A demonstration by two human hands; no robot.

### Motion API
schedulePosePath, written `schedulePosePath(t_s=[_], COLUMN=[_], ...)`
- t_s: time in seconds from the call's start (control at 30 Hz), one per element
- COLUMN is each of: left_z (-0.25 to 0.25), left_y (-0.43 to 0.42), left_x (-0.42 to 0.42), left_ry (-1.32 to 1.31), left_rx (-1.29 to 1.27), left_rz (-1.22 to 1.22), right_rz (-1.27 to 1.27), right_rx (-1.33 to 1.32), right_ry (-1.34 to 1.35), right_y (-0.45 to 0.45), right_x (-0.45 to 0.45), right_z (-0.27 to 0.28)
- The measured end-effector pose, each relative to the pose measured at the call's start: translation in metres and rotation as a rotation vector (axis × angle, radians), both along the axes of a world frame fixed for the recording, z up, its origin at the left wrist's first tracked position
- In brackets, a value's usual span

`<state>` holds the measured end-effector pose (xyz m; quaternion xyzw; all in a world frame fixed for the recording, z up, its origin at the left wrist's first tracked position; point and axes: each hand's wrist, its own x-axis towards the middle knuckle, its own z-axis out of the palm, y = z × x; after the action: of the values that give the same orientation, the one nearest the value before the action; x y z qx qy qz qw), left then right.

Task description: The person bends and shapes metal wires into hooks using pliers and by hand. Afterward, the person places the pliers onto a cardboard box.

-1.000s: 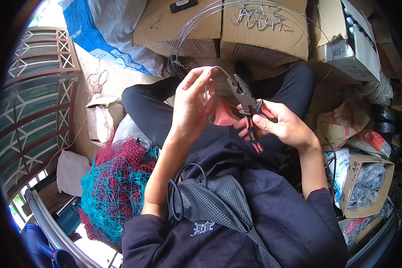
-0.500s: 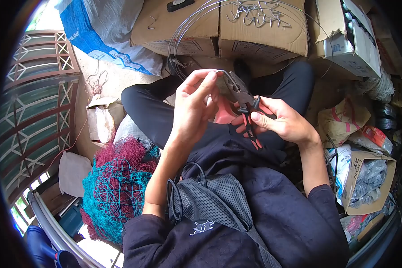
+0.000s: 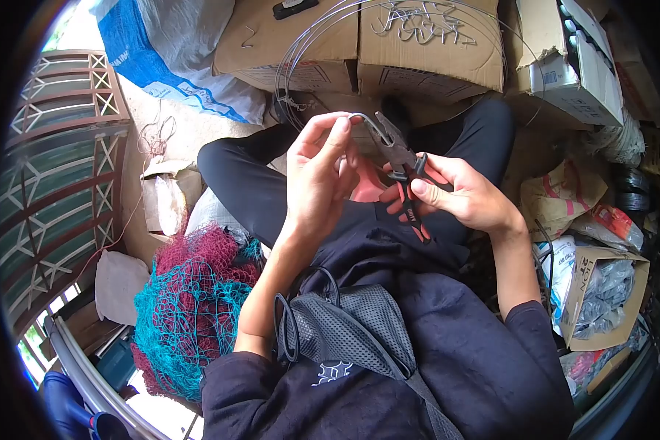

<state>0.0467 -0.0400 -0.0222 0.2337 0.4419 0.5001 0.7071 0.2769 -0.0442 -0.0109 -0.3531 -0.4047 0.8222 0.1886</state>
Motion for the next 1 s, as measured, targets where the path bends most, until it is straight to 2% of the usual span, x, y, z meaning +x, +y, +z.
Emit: schedulePosePath(t_s=[0.13, 0.83, 1.0], left_z=[0.002, -0.003, -0.006], left_y=[-0.001, -0.002, -0.005], left_x=[0.002, 0.002, 0.017], left_ry=[0.093, -0.055, -0.073], left_rx=[0.028, 0.038, 0.095], left_rz=[0.037, 0.026, 0.132], right_rz=[0.002, -0.041, -0.14], right_rx=[0.003, 0.012, 0.056], right_ry=[-0.004, -0.013, -0.028], right_y=[0.0, 0.003, -0.001], right_x=[-0.001, -0.008, -0.024], right_z=[0.002, 0.0, -0.002])
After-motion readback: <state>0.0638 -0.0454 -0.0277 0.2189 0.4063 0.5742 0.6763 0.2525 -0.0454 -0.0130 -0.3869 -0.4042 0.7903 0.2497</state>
